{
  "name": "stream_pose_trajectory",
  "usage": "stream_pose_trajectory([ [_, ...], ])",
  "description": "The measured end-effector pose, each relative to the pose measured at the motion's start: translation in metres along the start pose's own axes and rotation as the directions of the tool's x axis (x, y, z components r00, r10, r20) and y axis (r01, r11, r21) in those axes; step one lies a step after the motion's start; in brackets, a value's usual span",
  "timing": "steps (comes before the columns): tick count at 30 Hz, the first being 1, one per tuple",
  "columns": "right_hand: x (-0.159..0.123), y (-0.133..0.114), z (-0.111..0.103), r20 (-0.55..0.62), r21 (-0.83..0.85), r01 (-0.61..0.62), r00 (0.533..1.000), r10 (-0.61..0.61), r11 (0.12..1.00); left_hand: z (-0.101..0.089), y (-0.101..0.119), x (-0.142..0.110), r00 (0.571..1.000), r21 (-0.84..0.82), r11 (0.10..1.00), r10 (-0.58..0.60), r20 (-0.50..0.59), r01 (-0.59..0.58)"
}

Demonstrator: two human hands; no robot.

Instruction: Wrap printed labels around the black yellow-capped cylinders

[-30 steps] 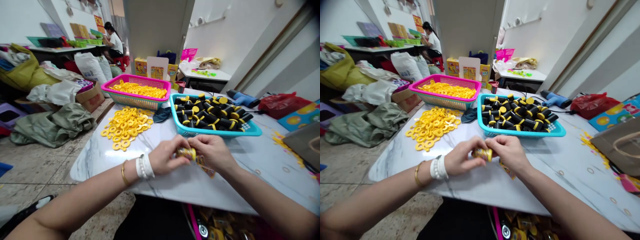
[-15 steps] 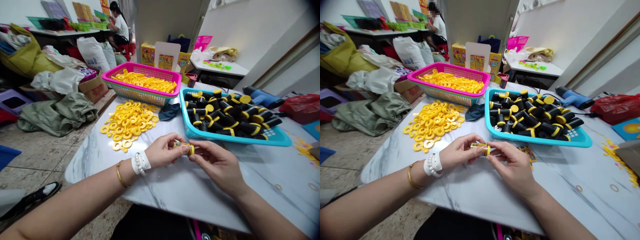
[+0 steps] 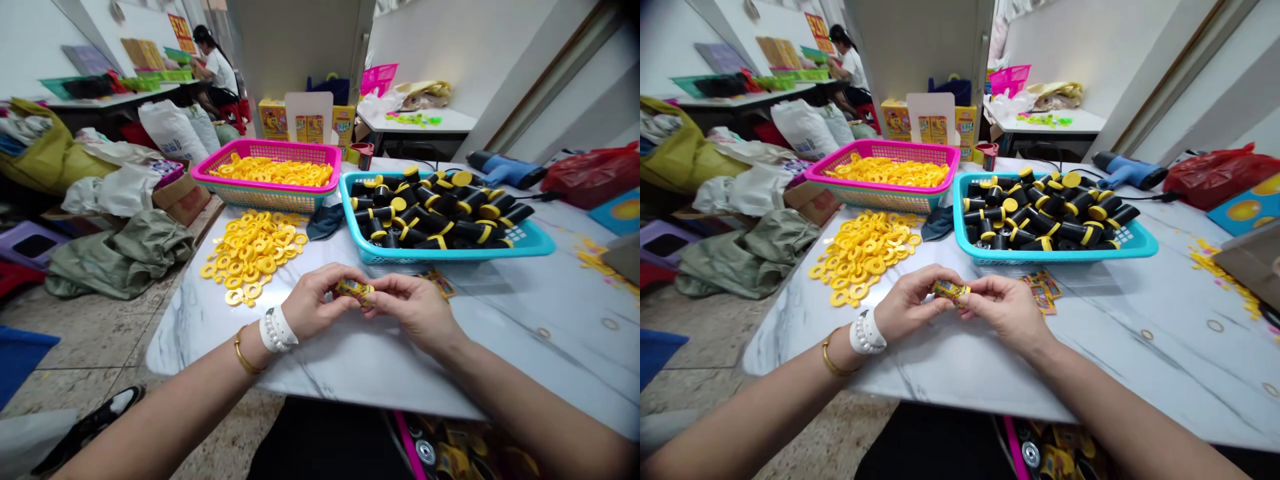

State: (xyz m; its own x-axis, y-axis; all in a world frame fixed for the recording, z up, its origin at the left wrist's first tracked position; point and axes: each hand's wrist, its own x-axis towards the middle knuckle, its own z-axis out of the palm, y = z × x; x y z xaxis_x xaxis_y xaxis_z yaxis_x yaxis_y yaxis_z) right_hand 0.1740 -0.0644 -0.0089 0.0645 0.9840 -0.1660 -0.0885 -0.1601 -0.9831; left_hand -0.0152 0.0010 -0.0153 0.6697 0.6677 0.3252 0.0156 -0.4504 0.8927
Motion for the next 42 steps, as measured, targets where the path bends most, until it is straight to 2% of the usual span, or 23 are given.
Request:
stream_pose_trajectory([
  [3,0.0,-0.001,0.001,0.015,0.026,0.008,1.0,-0.008,1.0,-0.001,0.0,0.001,1.0,0.008,1.0,0.01,0.005,-0.01],
  [7,0.002,0.002,0.0,0.095,0.167,-0.115,0.99,0.1,0.979,-0.004,0.002,0.001,0.999,0.01,1.0,0.025,0.041,-0.025],
  [10,0.005,0.003,-0.001,0.125,0.198,-0.137,0.986,0.113,0.971,-0.005,0.003,0.002,0.997,-0.028,0.998,-0.049,0.063,0.051],
  [12,0.006,0.002,-0.002,0.105,0.157,-0.063,0.993,0.047,0.986,-0.006,0.003,0.003,0.988,-0.12,0.981,-0.148,0.036,0.151],
  [15,0.005,0.001,-0.004,0.073,0.035,0.103,0.992,-0.105,0.994,-0.007,0.001,0.004,0.95,-0.241,0.92,-0.311,0.029,0.308],
  [18,0.003,0.002,-0.005,0.074,-0.081,0.207,0.977,-0.202,0.975,-0.007,0.0,0.004,0.927,-0.223,0.9,-0.365,0.088,0.376],
  [21,0.003,0.003,-0.005,0.059,-0.059,0.139,0.989,-0.136,0.988,-0.005,0.001,0.003,0.965,-0.134,0.956,-0.259,0.038,0.262],
  [23,0.006,0.005,-0.005,0.056,0.031,0.018,0.998,-0.019,0.999,-0.004,0.002,0.002,0.988,0.002,0.988,-0.152,-0.004,0.152],
  [26,0.01,0.008,-0.004,0.08,0.196,-0.126,0.99,0.112,0.973,-0.003,0.005,0.0,1.0,0.198,0.98,-0.008,0.008,0.007],
  [29,0.013,0.009,-0.004,0.148,0.291,-0.211,0.973,0.174,0.933,-0.004,0.006,0.0,0.996,0.233,0.968,0.087,0.02,-0.09],
  [31,0.013,0.008,-0.004,0.18,0.272,-0.226,0.967,0.181,0.935,-0.004,0.004,0.0,0.999,0.165,0.985,0.054,-0.007,-0.052],
  [33,0.012,0.007,-0.004,0.164,0.181,-0.14,0.98,0.111,0.973,-0.002,0.003,0.001,0.996,0.036,0.996,-0.075,-0.044,0.077],
  [36,0.006,0.008,-0.004,0.098,-0.05,0.156,0.984,-0.15,0.987,0.003,0.003,0.002,0.954,-0.147,0.947,-0.296,-0.047,0.287],
  [39,-0.001,0.013,-0.004,0.119,-0.324,0.431,0.902,-0.416,0.842,0.006,0.004,0.001,0.906,-0.238,0.877,-0.423,0.028,0.417],
  [41,-0.003,0.016,-0.003,0.174,-0.435,0.525,0.846,-0.504,0.732,0.008,0.004,0.0,0.874,-0.25,0.839,-0.481,0.072,0.483],
  [42,-0.004,0.017,-0.003,0.195,-0.456,0.542,0.835,-0.515,0.706,0.009,0.003,0.0,0.858,-0.242,0.825,-0.507,0.084,0.511],
])
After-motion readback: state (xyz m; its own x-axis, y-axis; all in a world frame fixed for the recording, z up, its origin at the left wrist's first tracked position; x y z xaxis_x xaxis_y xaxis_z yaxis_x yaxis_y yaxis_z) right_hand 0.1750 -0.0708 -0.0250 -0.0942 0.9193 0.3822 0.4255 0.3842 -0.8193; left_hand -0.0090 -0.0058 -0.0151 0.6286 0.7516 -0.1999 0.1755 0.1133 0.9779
